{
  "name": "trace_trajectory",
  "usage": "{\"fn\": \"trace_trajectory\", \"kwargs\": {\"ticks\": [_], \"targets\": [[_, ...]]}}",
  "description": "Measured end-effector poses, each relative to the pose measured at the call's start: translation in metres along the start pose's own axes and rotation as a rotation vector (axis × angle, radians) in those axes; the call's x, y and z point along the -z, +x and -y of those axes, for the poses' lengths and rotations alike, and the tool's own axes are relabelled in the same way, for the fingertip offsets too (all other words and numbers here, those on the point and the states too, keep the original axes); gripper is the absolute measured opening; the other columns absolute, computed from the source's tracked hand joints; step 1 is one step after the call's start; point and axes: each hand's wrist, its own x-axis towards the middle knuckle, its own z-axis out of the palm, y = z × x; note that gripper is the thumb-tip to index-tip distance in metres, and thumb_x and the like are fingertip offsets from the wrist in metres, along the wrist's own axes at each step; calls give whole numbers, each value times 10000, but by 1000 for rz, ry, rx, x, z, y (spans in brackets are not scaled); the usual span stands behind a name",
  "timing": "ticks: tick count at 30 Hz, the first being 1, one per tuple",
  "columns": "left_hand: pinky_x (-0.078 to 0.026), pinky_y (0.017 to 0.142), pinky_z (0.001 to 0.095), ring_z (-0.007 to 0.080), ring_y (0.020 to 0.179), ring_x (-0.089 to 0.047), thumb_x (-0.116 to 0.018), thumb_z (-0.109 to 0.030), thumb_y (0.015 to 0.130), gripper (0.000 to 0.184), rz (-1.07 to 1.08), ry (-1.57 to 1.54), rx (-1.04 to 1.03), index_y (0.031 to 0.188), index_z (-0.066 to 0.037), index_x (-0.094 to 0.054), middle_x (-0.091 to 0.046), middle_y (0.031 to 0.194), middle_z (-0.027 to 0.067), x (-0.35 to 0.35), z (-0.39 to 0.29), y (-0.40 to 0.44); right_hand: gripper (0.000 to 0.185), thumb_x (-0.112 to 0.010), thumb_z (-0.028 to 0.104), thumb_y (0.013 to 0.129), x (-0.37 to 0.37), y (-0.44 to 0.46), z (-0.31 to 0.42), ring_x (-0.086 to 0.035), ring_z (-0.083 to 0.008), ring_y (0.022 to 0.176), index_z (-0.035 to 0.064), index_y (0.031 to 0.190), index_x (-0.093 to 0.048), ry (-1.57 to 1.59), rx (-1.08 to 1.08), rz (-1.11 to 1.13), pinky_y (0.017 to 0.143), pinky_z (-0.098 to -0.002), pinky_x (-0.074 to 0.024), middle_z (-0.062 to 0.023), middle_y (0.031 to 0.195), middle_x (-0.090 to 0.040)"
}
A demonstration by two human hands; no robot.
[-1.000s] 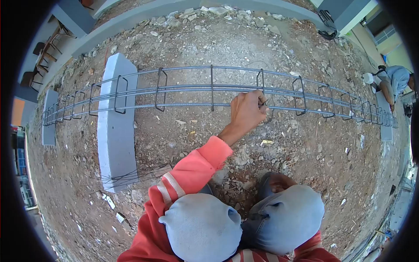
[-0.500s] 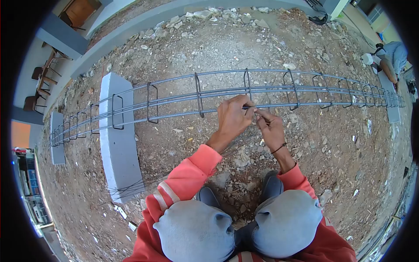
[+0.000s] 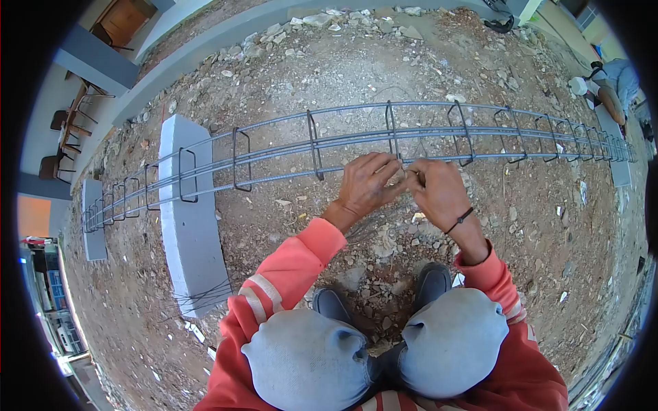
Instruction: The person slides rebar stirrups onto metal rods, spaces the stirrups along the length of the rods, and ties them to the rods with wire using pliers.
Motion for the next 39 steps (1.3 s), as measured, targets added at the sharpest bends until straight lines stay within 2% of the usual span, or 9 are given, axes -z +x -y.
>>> {"fn": "trace_trajectory", "kwargs": {"ticks": [2, 5, 9, 14, 16, 23, 27, 33, 39], "targets": [[-544, 632, 345, 243, 748, -661, -812, -163, 658, 264, -30, 8, 56, 850, -60, -664, -672, 866, 68, -6, 1, -1, 187, -580, 103, 833, -2, 5, -24, -592, -355, 574, -35, 707, -599, 52, 12, -16, 588, -418, -470, -184, 600, -581], [-542, 617, 342, 238, 718, -659, -805, -169, 689, 232, -64, -17, 20, 837, -57, -665, -669, 830, 68, -12, 8, -6, 164, -607, 156, 920, -2, -2, -53, -427, -55, 499, 23, 837, -657, 811, -551, 126, 413, -240, -303, 49, 574, -449], [-544, 612, 338, 243, 703, -664, -803, -176, 710, 228, -27, -69, 67, 846, -50, -671, -678, 823, 81, -9, 6, -3, 169, -615, 225, 950, -76, -45, -108, -456, -49, 503, 63, 996, -620, 1857, -791, 365, 419, -211, -351, 59, 645, -514], [-544, 662, 363, 304, 746, -681, -758, -185, 760, 217, 74, -212, 249, 871, -15, -682, -693, 856, 132, 9, -2, 4, 203, -645, 207, 912, -60, -30, -54, -631, -149, 725, 70, 1062, -627, 1195, -715, -57, 650, -305, -517, -59, 859, -653], [-539, 685, 383, 318, 770, -681, -722, -251, 791, 259, 131, -242, 304, 886, -13, -688, -690, 855, 148, 17, 0, 10, 310, -699, 221, 837, -42, -21, -34, -635, -202, 756, 23, 1065, -631, 167, -182, -278, 672, -350, -515, -118, 930, -663], [-537, 757, 406, 362, 916, -674, -430, -614, 911, 711, 1029, -39, 824, 1107, 33, -648, -654, 1073, 264, 18, 9, 75, 208, -688, 193, 801, -48, -7, -15, -627, -366, 677, -14, 788, -673, -46, -193, -353, 642, -416, -506, -176, 740, -647], [-567, 786, 428, 321, 974, -671, -402, -637, 920, 874, 1173, -411, 1030, 1360, 118, -397, -427, 1425, 249, -9, 37, 76, 236, -664, 197, 854, -52, -7, -18, -648, -292, 663, -25, 773, -656, 67, -250, -334, 601, -394, -515, -149, 699, -637], [-542, 748, 440, 315, 945, -683, -424, -610, 931, 866, 1102, -568, 1071, 1423, 92, -302, -439, 1407, 276, -18, 43, 64, 159, -640, 228, 930, -76, -22, -50, -597, -98, 634, 71, 929, -614, 1572, -768, -64, 533, -204, -495, -4, 759, -610], [-497, 801, 458, 328, 946, -679, -413, -634, 928, 758, 1155, -351, 1017, 1129, 64, -629, -645, 1123, 268, -4, 28, 79, 206, -620, 264, 938, -67, -24, -59, -571, -98, 656, 63, 983, -623, 1615, -763, 24, 559, -214, -491, -27, 824, -621]]}}
